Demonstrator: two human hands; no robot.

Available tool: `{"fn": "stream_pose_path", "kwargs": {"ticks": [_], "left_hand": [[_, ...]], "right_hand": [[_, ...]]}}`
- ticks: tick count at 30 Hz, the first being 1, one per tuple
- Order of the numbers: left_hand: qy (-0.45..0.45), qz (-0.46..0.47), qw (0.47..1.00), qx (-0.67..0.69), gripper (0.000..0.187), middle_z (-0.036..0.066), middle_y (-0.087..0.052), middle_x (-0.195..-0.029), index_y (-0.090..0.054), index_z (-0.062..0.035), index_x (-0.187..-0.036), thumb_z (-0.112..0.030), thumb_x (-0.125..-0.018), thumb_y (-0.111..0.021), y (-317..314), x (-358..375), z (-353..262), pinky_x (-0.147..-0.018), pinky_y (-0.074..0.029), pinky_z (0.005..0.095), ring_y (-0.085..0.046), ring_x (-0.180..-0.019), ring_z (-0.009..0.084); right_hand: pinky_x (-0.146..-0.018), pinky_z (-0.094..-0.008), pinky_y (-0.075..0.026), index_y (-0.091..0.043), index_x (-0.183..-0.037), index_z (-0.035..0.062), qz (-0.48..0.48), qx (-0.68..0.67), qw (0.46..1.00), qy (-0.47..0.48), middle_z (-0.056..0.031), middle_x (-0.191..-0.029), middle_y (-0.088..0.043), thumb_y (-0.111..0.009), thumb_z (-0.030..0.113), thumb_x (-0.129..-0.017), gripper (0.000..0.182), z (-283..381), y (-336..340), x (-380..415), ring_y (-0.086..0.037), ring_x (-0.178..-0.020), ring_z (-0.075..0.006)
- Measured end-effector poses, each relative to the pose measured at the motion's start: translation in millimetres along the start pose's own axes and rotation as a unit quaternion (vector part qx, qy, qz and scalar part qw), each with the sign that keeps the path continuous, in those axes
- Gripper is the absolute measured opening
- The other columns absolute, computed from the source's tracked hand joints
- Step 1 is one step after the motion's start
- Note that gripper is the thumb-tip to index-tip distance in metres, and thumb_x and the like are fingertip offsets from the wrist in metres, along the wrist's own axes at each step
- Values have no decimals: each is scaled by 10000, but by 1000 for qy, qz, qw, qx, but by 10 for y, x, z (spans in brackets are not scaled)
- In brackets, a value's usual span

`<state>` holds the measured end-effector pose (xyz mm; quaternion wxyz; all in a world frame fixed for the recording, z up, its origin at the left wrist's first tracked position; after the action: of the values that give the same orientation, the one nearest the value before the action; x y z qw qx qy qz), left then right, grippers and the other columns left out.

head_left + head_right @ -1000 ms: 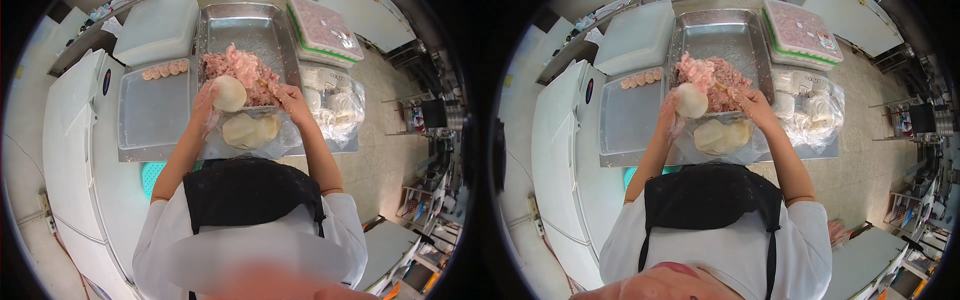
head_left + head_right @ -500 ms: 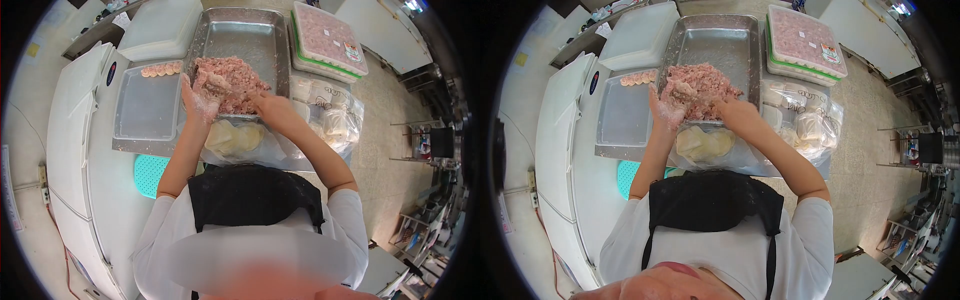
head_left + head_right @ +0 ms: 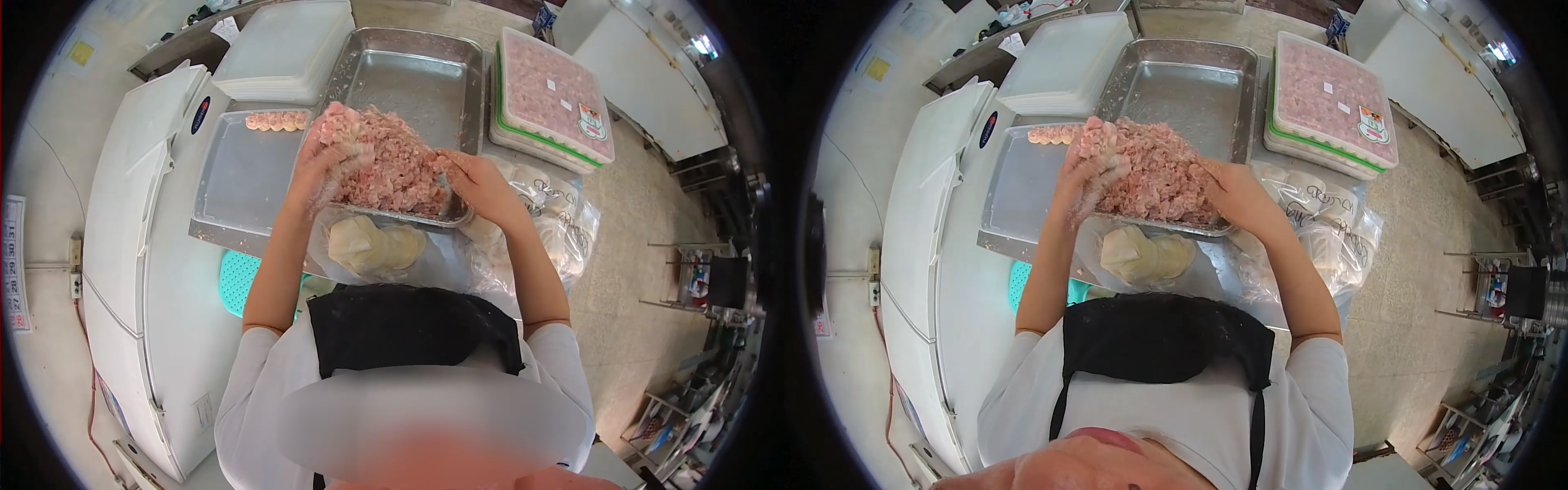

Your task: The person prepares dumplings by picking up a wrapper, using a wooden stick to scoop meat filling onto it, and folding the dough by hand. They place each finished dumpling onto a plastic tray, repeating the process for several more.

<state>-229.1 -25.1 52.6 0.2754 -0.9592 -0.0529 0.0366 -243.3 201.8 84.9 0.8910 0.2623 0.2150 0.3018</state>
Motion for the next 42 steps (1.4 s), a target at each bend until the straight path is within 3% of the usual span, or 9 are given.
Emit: {"fn": "stream_pose_path", "kwargs": {"ticks": [4, 10, 16, 22, 26, 30, 32, 37, 42], "left_hand": [[-153, 90, 863, -472, 651, 86, -491, -1361, -459, -93, -1337, -96, -752, -743, -406, 27, -401, -1022, -399, 343, -513, -1216, 234], [41, 265, 840, -472, 514, 98, -599, -1221, -614, -58, -1158, -146, -686, -800, -470, -6, -147, -976, -431, 371, -557, -1143, 244], [-102, 239, 730, -632, 419, 146, -659, -983, -661, -39, -1040, -262, -705, -780, -310, 53, -60, -870, -483, 365, -623, -914, 307], [95, 164, 747, -637, 416, 96, -664, -1062, -652, -29, -1055, -290, -747, -750, 340, -224, 425, -827, -499, 337, -635, -945, 263], [-88, 221, 692, -681, 468, 103, -646, -1149, -623, -55, -1140, -274, -747, -749, 441, -198, 540, -884, -480, 348, -621, -1011, 271], [-72, 165, 822, -541, 586, 123, -581, -1269, -537, -96, -1269, -261, -745, -741, 0, 87, -274, -992, -414, 372, -549, -1163, 289], [-99, 210, 823, -518, 613, 139, -554, -1300, -508, -100, -1293, -277, -749, -729, -138, 97, -419, -1028, -386, 387, -514, -1214, 303], [-75, 408, 769, -486, 394, 101, -667, -1068, -629, -48, -1069, -177, -715, -747, -341, 120, -280, -878, -464, 359, -617, -974, 260], [-81, 346, 780, -515, 389, 143, -661, -926, -629, -31, -949, -302, -704, -762, 84, -197, 63, -801, -474, 375, -615, -897, 296]], "right_hand": [[-832, -307, -478, -620, -1158, 8, 117, -107, 970, -182, -164, -1013, -674, -477, 226, -989, 310, -109, -136, 78, -635, -925, -211], [-765, -367, -487, -633, -1137, 20, 58, -82, 995, -6, -208, -952, -662, -557, 185, -922, 282, 35, -253, 38, -635, -872, -353], [-758, -406, -507, -609, -1184, 67, 123, 14, 992, 2, -168, -935, -663, -558, 209, -906, 317, -259, -375, -62, -630, -861, -360], [-680, -433, -509, -626, -1090, 114, -69, 208, 976, 16, -132, -862, -636, -562, 213, -885, 236, 268, -239, 59, -641, -804, -309], [-685, -433, -502, -604, -1147, 139, 31, 347, 932, -100, -131, -871, -617, -525, 204, -906, 261, -405, -459, 194, -629, -818, -331], [-744, -411, -514, -643, -1084, 75, 56, 345, 920, -180, -141, -905, -664, -541, 202, -911, 238, -180, -154, 350, -654, -858, -310], [-796, -366, -515, -682, -1030, 45, -51, 92, 979, -173, -162, -1008, -677, -574, 218, -908, 238, 118, 7, 384, -666, -907, -266], [-805, -360, -510, -674, -1035, 24, -25, 13, 997, -74, -199, -1091, -644, -611, 240, -889, 268, 407, -567, 227, -634, -941, -352], [-776, -397, -515, -667, -1090, 73, -50, 207, 969, -128, -168, -962, -667, -602, 156, -888, 227, 601, -532, 137, -641, -854, -330]]}}
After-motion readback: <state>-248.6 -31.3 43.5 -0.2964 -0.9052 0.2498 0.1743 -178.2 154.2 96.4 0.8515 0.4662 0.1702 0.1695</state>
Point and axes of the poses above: each hand's wrist, its own x-axis away from the middle knuckle, its own y-axis out of the back of the hand, z = x × y, the point moved 9 cm from there along -x, towards the middle knuckle
